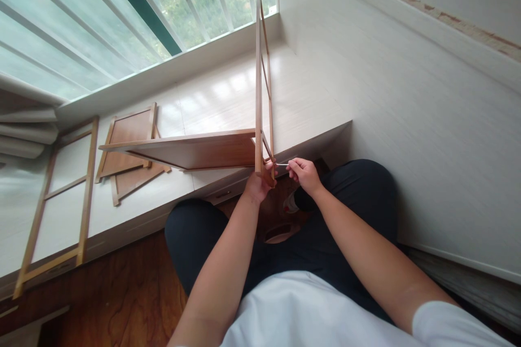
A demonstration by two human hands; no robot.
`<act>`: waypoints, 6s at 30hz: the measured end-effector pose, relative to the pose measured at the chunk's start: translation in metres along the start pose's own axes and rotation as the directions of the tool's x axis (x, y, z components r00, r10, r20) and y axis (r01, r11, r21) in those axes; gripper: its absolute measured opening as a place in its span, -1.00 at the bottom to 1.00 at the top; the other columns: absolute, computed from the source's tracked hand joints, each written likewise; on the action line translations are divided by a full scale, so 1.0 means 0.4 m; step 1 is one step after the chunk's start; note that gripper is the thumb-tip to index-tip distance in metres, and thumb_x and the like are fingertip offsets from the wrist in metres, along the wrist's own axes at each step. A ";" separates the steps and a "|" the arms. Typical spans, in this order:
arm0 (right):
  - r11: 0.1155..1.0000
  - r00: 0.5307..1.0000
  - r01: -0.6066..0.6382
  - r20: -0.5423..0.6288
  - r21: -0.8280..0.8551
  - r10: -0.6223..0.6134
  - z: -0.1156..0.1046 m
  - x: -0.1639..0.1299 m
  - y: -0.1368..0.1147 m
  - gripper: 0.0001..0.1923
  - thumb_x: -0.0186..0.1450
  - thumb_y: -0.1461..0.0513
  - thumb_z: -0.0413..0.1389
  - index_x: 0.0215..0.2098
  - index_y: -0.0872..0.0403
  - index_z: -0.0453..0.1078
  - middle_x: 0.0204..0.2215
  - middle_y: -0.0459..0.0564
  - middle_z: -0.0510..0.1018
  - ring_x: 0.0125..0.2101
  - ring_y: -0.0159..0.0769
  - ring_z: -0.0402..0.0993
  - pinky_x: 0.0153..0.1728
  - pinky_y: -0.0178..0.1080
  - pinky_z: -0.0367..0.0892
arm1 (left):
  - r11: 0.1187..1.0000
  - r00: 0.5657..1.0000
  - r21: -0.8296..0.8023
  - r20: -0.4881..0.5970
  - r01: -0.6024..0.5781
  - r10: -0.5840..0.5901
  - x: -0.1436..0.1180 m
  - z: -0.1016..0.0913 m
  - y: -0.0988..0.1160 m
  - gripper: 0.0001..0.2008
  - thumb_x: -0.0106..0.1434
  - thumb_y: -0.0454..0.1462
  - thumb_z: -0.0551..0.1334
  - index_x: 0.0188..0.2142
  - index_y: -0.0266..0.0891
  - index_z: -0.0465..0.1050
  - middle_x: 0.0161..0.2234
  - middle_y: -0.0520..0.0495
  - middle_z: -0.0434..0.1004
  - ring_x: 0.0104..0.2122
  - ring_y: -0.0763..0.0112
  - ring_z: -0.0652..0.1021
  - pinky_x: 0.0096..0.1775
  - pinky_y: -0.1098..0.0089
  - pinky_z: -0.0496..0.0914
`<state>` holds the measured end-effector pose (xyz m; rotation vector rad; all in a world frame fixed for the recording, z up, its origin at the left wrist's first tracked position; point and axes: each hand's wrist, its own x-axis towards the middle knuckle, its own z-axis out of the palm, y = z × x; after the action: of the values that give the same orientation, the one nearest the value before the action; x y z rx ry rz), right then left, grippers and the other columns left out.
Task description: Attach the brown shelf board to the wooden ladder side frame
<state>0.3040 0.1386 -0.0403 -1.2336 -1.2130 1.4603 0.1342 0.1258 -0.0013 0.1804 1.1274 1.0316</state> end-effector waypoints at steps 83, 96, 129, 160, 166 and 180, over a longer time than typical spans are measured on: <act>0.902 0.955 0.251 -0.061 -0.350 -0.290 0.000 -0.013 -0.014 -0.64 0.46 0.03 0.03 -0.37 0.06 0.44 -0.60 -0.11 0.43 -0.54 -0.37 0.36 -0.37 -0.32 0.24 | 1.000 1.000 -0.001 -0.020 0.011 -0.011 -0.004 0.008 0.001 -0.82 0.21 -0.34 0.36 -0.16 -0.27 0.59 -0.40 -0.01 0.63 -0.52 0.53 0.54 -0.57 0.53 0.36; 0.906 0.938 0.272 -0.120 -0.324 -0.325 0.009 -0.011 0.000 -0.61 0.45 -0.01 0.04 -0.34 0.08 0.50 -0.61 -0.13 0.39 -0.55 -0.39 0.33 -0.37 -0.32 0.24 | 1.000 0.999 -0.006 -0.028 0.024 -0.024 -0.003 0.011 0.003 -0.82 0.25 -0.35 0.32 -0.14 -0.27 0.58 -0.39 0.01 0.63 -0.54 0.54 0.55 -0.58 0.51 0.37; 0.857 0.925 -0.371 0.222 0.359 0.307 0.003 0.014 -0.011 -0.68 0.13 0.00 0.20 -0.49 0.09 0.35 -0.73 -0.23 0.19 -0.71 -0.50 0.10 -0.66 -0.35 0.04 | 1.000 1.000 -0.013 -0.011 0.022 -0.022 0.005 0.002 -0.001 -0.82 0.24 -0.35 0.32 -0.15 -0.28 0.58 -0.40 -0.01 0.65 -0.51 0.53 0.57 -0.54 0.54 0.39; 0.914 0.974 0.215 0.010 -0.343 -0.226 -0.019 -0.003 -0.003 -0.64 0.43 0.07 0.03 -0.45 0.07 0.41 -0.61 -0.12 0.41 -0.54 -0.38 0.32 -0.41 -0.31 0.19 | 1.000 0.999 -0.001 -0.034 0.024 -0.024 -0.003 0.008 0.003 -0.82 0.21 -0.35 0.35 -0.16 -0.27 0.60 -0.40 -0.02 0.64 -0.54 0.53 0.54 -0.57 0.51 0.37; 0.905 0.971 0.221 -0.008 -0.363 -0.241 -0.016 -0.003 -0.004 -0.64 0.43 0.06 0.03 -0.43 0.07 0.42 -0.62 -0.11 0.41 -0.56 -0.38 0.32 -0.43 -0.32 0.19 | 1.000 0.999 -0.002 -0.038 0.026 -0.026 0.000 0.008 0.002 -0.84 0.22 -0.34 0.35 -0.17 -0.26 0.60 -0.41 -0.02 0.64 -0.54 0.53 0.54 -0.56 0.53 0.35; 0.872 0.956 0.272 0.011 -0.408 -0.294 -0.017 -0.002 -0.013 -0.62 0.46 0.05 0.01 -0.43 0.06 0.42 -0.60 -0.10 0.41 -0.53 -0.37 0.34 -0.38 -0.30 0.20 | 1.000 0.999 0.001 -0.033 0.023 -0.023 -0.003 0.009 0.003 -0.84 0.21 -0.35 0.36 -0.17 -0.25 0.59 -0.39 -0.03 0.64 -0.53 0.52 0.55 -0.55 0.53 0.36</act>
<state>0.3108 0.1396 -0.0352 -1.2837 -1.6420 0.9820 0.1364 0.1267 0.0019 0.1518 1.1574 1.0169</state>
